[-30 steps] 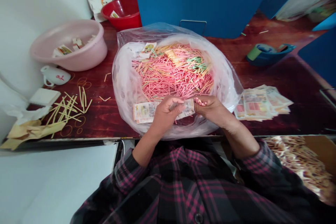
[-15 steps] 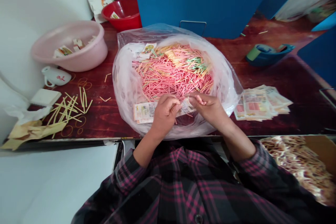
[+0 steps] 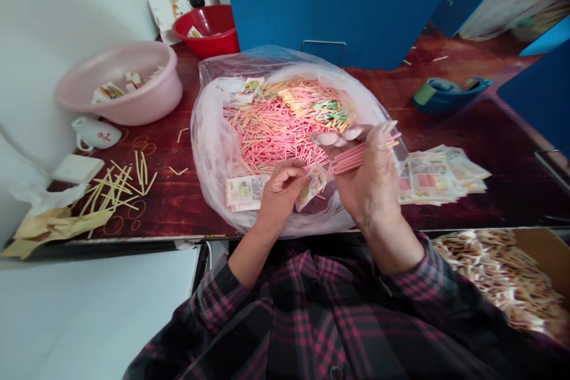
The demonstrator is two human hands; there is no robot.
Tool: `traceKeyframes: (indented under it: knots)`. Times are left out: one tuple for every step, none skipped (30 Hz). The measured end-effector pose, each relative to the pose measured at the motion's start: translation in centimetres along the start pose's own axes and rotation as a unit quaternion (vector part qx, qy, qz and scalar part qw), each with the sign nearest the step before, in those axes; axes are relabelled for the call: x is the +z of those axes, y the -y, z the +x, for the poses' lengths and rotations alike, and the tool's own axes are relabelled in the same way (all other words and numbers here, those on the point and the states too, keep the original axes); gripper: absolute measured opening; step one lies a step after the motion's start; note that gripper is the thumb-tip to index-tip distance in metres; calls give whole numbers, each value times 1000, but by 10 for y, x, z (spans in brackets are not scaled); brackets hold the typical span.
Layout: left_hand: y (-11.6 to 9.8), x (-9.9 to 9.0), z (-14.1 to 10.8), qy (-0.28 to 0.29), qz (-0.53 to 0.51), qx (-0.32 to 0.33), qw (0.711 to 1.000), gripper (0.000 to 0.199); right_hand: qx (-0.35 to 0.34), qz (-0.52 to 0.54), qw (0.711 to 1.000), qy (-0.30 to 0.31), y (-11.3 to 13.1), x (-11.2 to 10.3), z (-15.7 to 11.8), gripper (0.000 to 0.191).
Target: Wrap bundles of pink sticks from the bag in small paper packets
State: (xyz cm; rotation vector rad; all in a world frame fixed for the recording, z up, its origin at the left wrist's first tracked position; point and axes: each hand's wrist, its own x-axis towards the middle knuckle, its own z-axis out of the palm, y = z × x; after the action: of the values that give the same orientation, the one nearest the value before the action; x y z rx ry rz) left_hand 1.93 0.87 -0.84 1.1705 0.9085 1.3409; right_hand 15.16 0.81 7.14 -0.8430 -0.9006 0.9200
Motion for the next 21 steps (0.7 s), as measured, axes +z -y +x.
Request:
traceKeyframes:
  knots:
    - [0, 1, 0, -1, -2, 1, 1000, 21, 2, 4, 1000, -10, -2, 3, -3, 42]
    - [0, 1, -1, -1, -2, 2, 1000, 21, 7, 8, 1000, -17, -4, 6, -5, 42]
    - [0, 1, -1, -2, -1, 4, 1000, 21, 16, 9, 1000, -17, -5, 7, -7, 40]
    - [0, 0, -1, -1, -1, 6, 1000, 21, 25, 8, 1000, -15, -7, 8, -8, 39]
    - [0, 0, -2, 2, 0, 8, 1000, 22, 30, 6, 999, -13, -9, 8, -8, 39]
    - [1, 0, -2, 5, -1, 9, 1000, 23, 31, 8, 999, -14, -10, 7, -6, 39]
    - [1, -1, -2, 8, -2, 9, 1000, 24, 29, 11, 999, -15, -11, 7, -5, 41]
    - [2, -1, -2, 10, -4, 6, 1000, 25, 25, 17, 999, -17, -12, 6, -2, 43]
    - [2, -1, -2, 11, -6, 1, 1000, 25, 19, 24, 999, -24, -12, 6, -1, 45]
    - [2, -1, -2, 9, -9, -4, 1000, 25, 14, 29, 999, -29, -13, 6, 1, 46]
    - [2, 0, -2, 7, -13, -8, 1000, 24, 11, 29, 999, -34, -13, 7, 1, 45]
    - [2, 1, -2, 4, -19, -12, 1000, 24, 9, 25, 999, -36, -13, 7, 0, 44]
    - [2, 2, -2, 2, -25, -15, 1000, 24, 5, 19, 999, -38, -14, 8, -2, 43]
    - [2, 3, -2, 0, -31, -18, 999, 24, 1, 15, 999, -37, -14, 9, -5, 41]
    - [1, 4, -2, -1, -36, -20, 999, 25, -4, 13, 999, -31, -15, 10, -9, 39]
    - [1, 5, -3, -2, -42, -23, 999, 26, -9, 13, 1000, -21, -15, 10, -12, 36]
    - [1, 6, -3, -2, -47, -25, 999, 26, -15, 14, 1000, -9, -16, 10, -16, 33]
    - [1, 6, -4, -2, -54, -28, 998, 27, -21, 15, 1000, 1, -16, 10, -18, 30]
    - [1, 6, -4, 1, -60, -29, 998, 28, -23, 15, 1000, 7, -17, 9, -19, 28]
    - [1, 6, -4, 3, -65, -29, 997, 28, -19, 14, 1000, 10, -17, 8, -19, 28]
    - [1, 6, -5, 7, -67, -27, 997, 29, -11, 14, 1000, 6, -18, 7, -18, 31]
